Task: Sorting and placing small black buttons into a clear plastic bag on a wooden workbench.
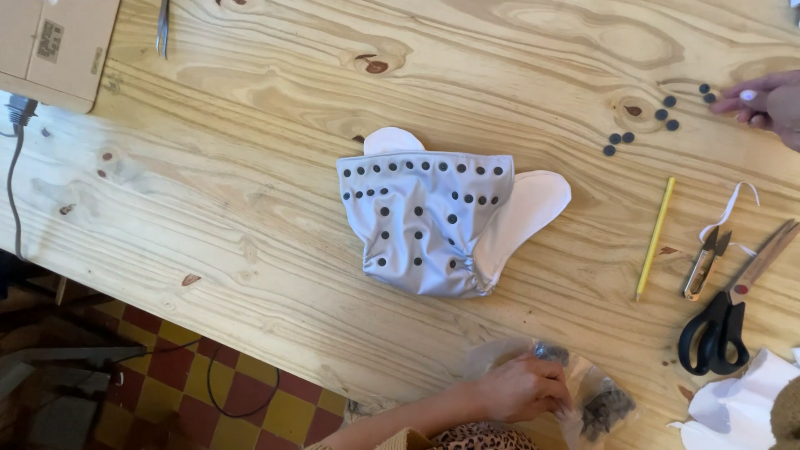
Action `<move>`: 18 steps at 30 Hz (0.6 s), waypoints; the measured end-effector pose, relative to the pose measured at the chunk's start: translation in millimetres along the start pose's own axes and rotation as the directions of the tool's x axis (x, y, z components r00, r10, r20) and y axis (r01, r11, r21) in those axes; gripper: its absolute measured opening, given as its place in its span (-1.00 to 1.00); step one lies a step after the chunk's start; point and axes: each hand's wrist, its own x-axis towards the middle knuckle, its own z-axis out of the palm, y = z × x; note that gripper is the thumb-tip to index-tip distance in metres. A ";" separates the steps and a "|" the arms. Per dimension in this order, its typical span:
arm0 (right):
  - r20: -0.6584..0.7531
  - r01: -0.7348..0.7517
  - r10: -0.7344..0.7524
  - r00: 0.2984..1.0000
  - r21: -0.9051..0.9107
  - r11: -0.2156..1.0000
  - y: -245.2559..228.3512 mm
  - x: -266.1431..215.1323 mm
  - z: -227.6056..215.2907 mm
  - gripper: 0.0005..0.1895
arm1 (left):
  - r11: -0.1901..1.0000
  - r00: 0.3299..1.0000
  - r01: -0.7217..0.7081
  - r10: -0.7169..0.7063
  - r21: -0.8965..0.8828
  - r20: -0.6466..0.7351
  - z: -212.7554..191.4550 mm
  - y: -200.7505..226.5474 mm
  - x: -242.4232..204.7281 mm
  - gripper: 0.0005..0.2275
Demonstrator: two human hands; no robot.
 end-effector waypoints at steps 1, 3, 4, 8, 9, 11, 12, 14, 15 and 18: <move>-0.051 0.084 -0.085 0.995 -0.028 0.996 5.8 1.6 -0.7 -0.78 | 1.000 1.000 0.005 -0.005 0.000 -0.001 0.5 -0.2 0.0 -0.94; -0.066 0.129 -0.131 0.989 -0.043 0.991 6.0 -2.7 -0.2 -0.82 | 1.000 1.000 -0.002 0.002 0.011 0.000 8.5 -8.4 -1.5 -0.92; -0.084 0.173 -0.177 0.981 -0.059 0.983 6.4 -5.5 -0.5 -0.83 | 1.000 1.000 -0.011 0.010 0.022 0.004 12.5 -12.5 -2.2 -0.90; -0.177 0.148 -0.160 0.971 -0.077 0.986 27.3 12.8 -15.2 -0.71 | 0.999 0.999 0.021 -0.022 0.038 0.032 12.2 -10.3 -3.8 -0.91; -0.103 0.215 -0.224 0.969 -0.095 0.972 56.4 40.9 -32.0 -0.71 | 0.999 0.999 0.015 -0.016 0.050 0.031 14.2 -11.6 -4.4 -0.91; -0.027 0.285 -0.289 0.957 -0.108 0.952 79.7 69.2 -49.8 -0.69 | 0.998 1.000 0.009 -0.010 0.064 0.028 8.2 -6.8 -1.5 -0.91; 0.038 0.289 -0.288 0.957 -0.016 0.957 77.6 65.6 -50.4 -0.72 | 0.999 1.000 0.005 -0.006 0.049 0.025 2.1 1.0 0.5 -0.93; 0.103 0.284 -0.290 0.951 0.075 0.956 46.8 29.2 -11.0 -0.74 | 0.999 1.000 0.001 -0.002 0.033 0.022 0.6 4.4 0.7 -0.94; 0.054 0.272 -0.276 0.960 0.079 0.959 5.7 -5.8 11.0 -0.76 | 1.000 1.000 -0.005 0.004 0.019 0.018 5.1 0.1 -1.1 -0.93; -0.037 0.176 -0.177 0.983 -0.046 0.983 -122.9 -86.4 94.9 -0.73 | 1.000 1.000 -0.018 0.017 0.009 0.018 6.3 -0.3 0.2 -0.92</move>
